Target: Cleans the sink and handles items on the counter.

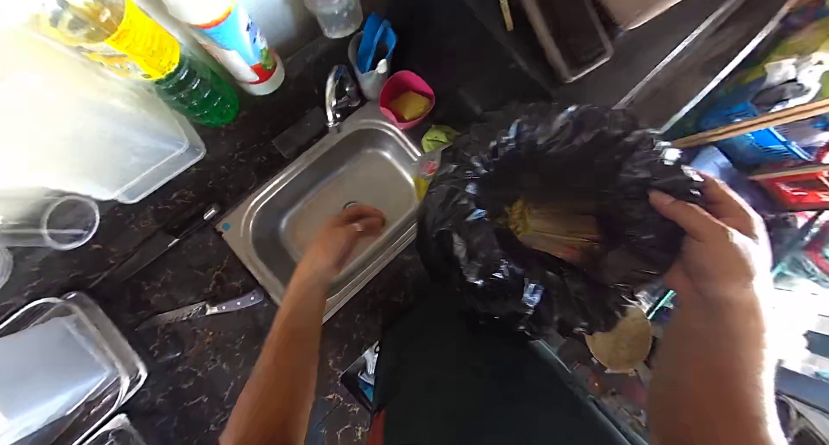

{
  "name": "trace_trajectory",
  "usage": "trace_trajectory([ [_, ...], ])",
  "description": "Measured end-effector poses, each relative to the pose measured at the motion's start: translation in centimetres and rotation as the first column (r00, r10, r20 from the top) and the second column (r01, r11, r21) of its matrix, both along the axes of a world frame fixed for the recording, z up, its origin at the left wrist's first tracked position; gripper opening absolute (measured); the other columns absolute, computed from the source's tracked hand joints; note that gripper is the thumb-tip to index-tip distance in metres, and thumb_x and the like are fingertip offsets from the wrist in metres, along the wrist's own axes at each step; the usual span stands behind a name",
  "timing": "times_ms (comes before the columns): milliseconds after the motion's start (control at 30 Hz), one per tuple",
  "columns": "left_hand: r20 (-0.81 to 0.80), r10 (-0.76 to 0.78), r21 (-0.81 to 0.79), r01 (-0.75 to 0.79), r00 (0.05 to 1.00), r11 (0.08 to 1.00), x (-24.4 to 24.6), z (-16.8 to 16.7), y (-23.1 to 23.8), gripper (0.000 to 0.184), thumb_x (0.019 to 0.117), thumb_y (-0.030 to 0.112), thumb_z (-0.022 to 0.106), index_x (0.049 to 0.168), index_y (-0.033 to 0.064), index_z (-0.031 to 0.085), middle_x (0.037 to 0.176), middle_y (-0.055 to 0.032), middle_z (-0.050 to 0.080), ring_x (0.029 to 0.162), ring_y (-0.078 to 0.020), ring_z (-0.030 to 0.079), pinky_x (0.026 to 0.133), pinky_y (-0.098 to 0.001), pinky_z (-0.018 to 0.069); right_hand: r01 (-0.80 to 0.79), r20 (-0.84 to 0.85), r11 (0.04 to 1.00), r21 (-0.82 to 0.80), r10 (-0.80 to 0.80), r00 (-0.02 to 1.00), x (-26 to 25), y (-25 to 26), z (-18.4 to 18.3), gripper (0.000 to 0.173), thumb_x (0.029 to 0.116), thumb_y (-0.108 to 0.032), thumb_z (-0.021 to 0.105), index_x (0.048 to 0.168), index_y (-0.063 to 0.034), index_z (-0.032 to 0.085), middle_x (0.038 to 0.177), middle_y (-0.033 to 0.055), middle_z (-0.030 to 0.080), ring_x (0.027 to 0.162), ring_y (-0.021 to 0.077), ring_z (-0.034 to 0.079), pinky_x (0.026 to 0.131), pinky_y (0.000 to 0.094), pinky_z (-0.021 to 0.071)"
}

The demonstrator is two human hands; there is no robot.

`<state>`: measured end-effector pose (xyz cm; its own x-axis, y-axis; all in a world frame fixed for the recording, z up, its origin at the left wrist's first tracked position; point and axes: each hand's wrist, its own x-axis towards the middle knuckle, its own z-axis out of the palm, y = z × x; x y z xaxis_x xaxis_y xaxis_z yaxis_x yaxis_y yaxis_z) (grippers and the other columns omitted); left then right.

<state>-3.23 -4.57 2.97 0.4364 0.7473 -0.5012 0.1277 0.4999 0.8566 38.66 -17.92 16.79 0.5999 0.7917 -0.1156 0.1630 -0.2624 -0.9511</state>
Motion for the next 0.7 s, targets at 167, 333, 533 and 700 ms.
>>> trace_trajectory([
  [167,0.259,0.009,0.512,-0.146,0.966,0.846,5.4,14.8,-0.7,0.023,0.1046,0.026,0.053,0.109,0.0121,0.072,0.108,-0.003,0.07,0.098,-0.0184,0.069,0.091,-0.0391,0.0587,-0.036,-0.129,0.998,0.056,0.043,0.991,0.7,0.3,-0.4,0.04,0.0951,-0.011,0.066,0.134,-0.0147,0.062,0.115,0.0013,0.071,0.097,0.012,0.07,0.083,0.0341,0.0623],
  [333,-0.009,-0.303,0.811,0.184,0.953,0.555,15.2,19.9,-3.7,0.02,0.0994,0.013,0.054,0.11,0.0037,0.067,0.105,-0.0051,0.071,0.09,-0.0147,0.07,0.079,-0.0349,0.0623,-0.096,-0.196,0.99,0.104,0.115,0.974,1.9,0.1,-0.7,0.04,0.0945,-0.01,0.068,0.134,-0.0156,0.064,0.115,0.0023,0.071,0.099,0.0133,0.07,0.083,0.0349,0.062],
  [533,-0.574,-0.406,0.69,0.687,0.711,0.228,24.3,15.6,-5.4,0.031,0.0897,-0.006,0.064,0.114,0.0101,0.073,0.107,-0.008,0.073,0.102,-0.0228,0.07,0.089,-0.0431,0.0583,-0.151,-0.13,0.979,0.136,0.169,0.977,2.4,-0.2,-1.0,0.041,0.0939,-0.013,0.066,0.135,-0.0103,0.061,0.115,0.0014,0.071,0.099,0.0115,0.07,0.087,0.0329,0.0615],
  [700,-0.31,-0.354,0.83,0.433,0.882,0.352,20.3,16.8,-5.1,0.02,0.0957,0.013,0.068,0.114,0.0067,0.074,0.105,-0.0066,0.074,0.098,-0.0158,0.07,0.089,-0.0353,0.0565,-0.145,-0.099,0.979,0.141,0.159,0.982,2.5,-0.3,-1.0,0.039,0.0953,-0.012,0.063,0.133,-0.0067,0.059,0.113,0.0002,0.071,0.099,0.0101,0.07,0.088,0.0307,0.0614],
])
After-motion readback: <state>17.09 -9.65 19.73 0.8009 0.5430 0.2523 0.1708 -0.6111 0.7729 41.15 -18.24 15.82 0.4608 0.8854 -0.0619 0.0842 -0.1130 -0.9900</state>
